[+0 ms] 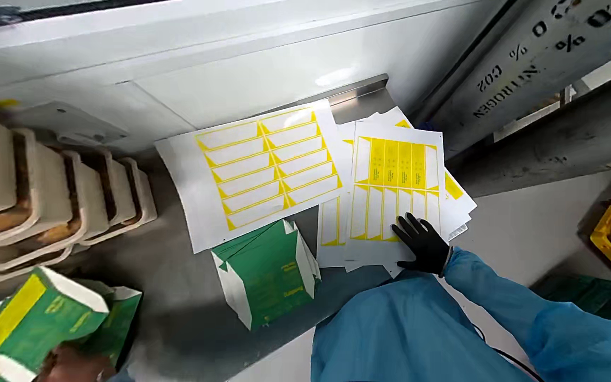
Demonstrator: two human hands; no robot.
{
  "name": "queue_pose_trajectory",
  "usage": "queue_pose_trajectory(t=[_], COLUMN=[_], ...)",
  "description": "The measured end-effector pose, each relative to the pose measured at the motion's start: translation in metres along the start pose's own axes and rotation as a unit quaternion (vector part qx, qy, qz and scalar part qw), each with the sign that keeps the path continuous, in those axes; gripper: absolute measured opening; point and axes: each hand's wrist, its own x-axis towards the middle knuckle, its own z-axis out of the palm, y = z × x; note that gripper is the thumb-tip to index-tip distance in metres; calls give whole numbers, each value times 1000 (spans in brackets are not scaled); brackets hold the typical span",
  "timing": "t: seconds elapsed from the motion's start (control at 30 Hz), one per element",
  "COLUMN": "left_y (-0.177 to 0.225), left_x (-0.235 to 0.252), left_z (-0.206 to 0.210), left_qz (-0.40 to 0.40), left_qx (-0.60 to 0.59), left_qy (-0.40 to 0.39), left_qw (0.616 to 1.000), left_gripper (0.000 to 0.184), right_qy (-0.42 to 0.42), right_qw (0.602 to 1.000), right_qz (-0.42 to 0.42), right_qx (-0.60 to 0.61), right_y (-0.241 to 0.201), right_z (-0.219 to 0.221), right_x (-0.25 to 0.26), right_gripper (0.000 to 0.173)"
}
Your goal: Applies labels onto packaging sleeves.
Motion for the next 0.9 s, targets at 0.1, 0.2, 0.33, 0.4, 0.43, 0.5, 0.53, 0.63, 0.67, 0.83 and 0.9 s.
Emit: queue_pose_trajectory(t=[0.1,0.2,0.33,0.4,0.43,0.5,0.53,0.63,0.67,0.83,0.9], left_y=[16,58,158,219,248,301,323,371,381,393,392], left_x=[-10,-59,-176,-236,-261,-299,-311,-332,-332,-343,-353], left_z=[-10,-40,-53,-30,-16,4,12,16,19,21,21], left_qz=[11,62,274,263,252,249,245,187,168,248,281], left_qx=[67,-10,-255,-383,-401,-355,-331,-348,-364,-376,-428], left_qy=[-28,47,-25,-221,-298,-400,-425,-470,-478,-495,-487], left_qw=[997,997,927,858,829,807,806,790,782,743,707], left_gripper=[55,60,41,40,42,50,55,64,61,47,29], right_qy=[17,43,42,118,162,236,264,312,316,216,136], right_qw=[999,997,995,987,979,963,954,932,928,926,934], right_qz=[-37,-67,-91,-113,-122,-129,-128,-134,-140,-264,-277], right_qx=[-20,-21,-4,-3,-2,28,57,127,136,163,180], right_y=[6,12,19,27,33,41,46,58,63,90,95], right_z=[11,15,3,8,11,13,13,3,-2,-9,-15], right_x=[-3,-4,-10,-14,-15,-17,-18,-25,-30,-47,-45], right_gripper=[99,89,75,61,52,37,30,21,22,33,47])
